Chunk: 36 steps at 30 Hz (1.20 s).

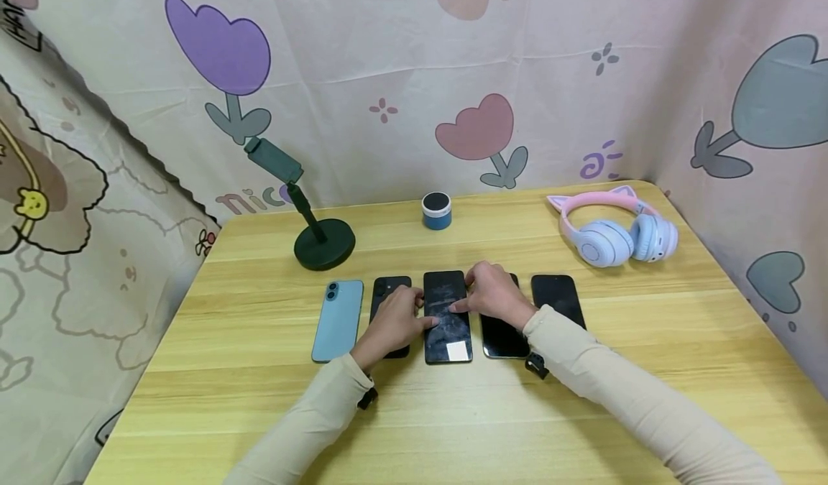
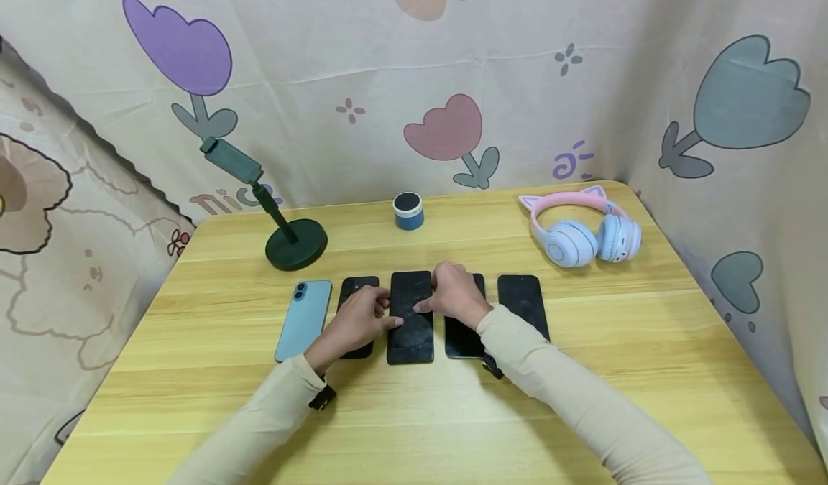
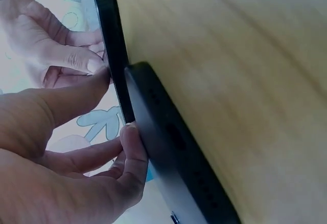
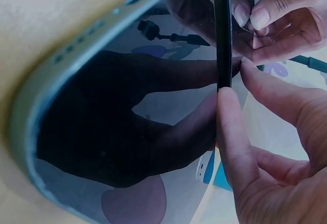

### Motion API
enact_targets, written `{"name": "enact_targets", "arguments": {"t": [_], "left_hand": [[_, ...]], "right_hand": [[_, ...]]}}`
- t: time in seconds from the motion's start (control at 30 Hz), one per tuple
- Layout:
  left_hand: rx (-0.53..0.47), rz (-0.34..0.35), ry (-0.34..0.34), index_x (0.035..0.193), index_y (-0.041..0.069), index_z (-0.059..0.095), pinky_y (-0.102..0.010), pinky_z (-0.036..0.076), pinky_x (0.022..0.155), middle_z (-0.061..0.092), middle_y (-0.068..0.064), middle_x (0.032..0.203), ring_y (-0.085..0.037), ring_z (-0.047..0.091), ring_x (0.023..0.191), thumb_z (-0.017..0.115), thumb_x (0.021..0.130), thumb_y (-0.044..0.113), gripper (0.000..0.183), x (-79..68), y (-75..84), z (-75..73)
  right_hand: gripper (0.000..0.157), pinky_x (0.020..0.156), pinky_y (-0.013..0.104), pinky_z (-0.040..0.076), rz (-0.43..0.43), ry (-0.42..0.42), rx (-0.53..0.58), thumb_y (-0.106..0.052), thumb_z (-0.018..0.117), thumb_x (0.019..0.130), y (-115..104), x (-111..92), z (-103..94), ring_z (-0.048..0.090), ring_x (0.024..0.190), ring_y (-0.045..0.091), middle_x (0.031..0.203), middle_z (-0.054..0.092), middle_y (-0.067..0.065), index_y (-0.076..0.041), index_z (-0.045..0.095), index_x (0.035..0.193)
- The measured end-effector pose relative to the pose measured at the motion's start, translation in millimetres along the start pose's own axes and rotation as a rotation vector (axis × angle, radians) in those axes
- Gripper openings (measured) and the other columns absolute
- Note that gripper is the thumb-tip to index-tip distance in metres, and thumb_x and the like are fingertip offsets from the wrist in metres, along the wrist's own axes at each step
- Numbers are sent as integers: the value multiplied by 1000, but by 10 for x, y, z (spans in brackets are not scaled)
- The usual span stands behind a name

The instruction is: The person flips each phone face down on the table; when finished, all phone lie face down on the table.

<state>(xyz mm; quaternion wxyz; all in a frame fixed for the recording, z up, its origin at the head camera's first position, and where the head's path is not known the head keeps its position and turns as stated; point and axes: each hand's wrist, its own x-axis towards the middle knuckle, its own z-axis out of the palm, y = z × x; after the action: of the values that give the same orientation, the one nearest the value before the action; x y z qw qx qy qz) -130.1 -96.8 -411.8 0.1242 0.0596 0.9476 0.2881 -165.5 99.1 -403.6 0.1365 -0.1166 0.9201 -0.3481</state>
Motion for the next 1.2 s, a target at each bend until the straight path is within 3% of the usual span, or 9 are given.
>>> {"name": "enact_targets", "arguments": {"t": [0.1, 0.23, 0.33, 0.47, 0.6, 0.73, 1.03, 1.2], "left_hand": [[-15, 6, 6, 124, -1, 64, -37, 43, 75, 54, -6, 96, -21, 50, 82, 82, 89, 24, 47, -12, 0, 0], [-32, 22, 10, 123, -1, 63, -37, 43, 75, 54, -6, 95, -20, 50, 82, 81, 90, 23, 45, -28, 10, -11], [-68, 27, 16, 128, -1, 61, -38, 47, 77, 55, -6, 99, -18, 53, 84, 80, 91, 22, 48, -41, 3, -17], [-142, 27, 30, 137, -4, 56, -39, 53, 83, 57, -7, 108, -17, 60, 89, 78, 92, 19, 55, -63, -6, -25], [-206, 34, 46, 140, -5, 54, -38, 56, 83, 58, -10, 114, -19, 65, 94, 76, 93, 15, 56, -77, -4, -47], [-270, 43, 51, 141, -3, 54, -35, 57, 80, 58, -11, 120, -20, 66, 97, 73, 95, 12, 52, -91, 4, -83], [-402, 52, 31, 144, 1, 54, -35, 57, 79, 61, -11, 127, -23, 66, 101, 69, 97, 10, 50, -134, 34, -191], [-450, 65, 24, 143, 4, 55, -36, 57, 81, 62, -10, 128, -23, 66, 102, 70, 97, 11, 49, -134, 21, -210]], "right_hand": [[45, 50, 24, 36, -15, 11, 0, -24, 92, 75, 2, -4, 5, 48, 46, 10, 54, 55, 0, 7, 73, 100], [36, 46, 24, 29, -35, 15, 3, -31, 89, 79, 14, -10, 10, 40, 43, 9, 49, 45, -4, -1, 71, 74], [44, 44, 24, 26, -45, 18, 28, -37, 86, 82, 24, -17, 16, 42, 40, 10, 46, 51, -3, -6, 64, 60], [49, 43, 24, 27, -47, 38, 55, -44, 85, 81, 28, -19, 28, 48, 41, 11, 48, 58, 0, -10, 62, 54], [53, 44, 24, 26, -39, 54, 67, -49, 84, 80, 24, -12, 41, 42, 41, 10, 46, 53, -3, -10, 61, 54], [55, 43, 24, 26, -38, 55, 75, -53, 80, 83, 25, -6, 52, 40, 40, 9, 48, 57, 2, -9, 62, 56], [64, 45, 26, 32, 11, 29, 154, -69, 67, 85, 16, -21, 51, 66, 54, 19, 59, 69, 5, -7, 73, 71], [69, 50, 27, 38, 63, 2, 227, -75, 64, 83, 12, -29, 63, 71, 62, 19, 65, 71, 7, -7, 75, 79]]}}
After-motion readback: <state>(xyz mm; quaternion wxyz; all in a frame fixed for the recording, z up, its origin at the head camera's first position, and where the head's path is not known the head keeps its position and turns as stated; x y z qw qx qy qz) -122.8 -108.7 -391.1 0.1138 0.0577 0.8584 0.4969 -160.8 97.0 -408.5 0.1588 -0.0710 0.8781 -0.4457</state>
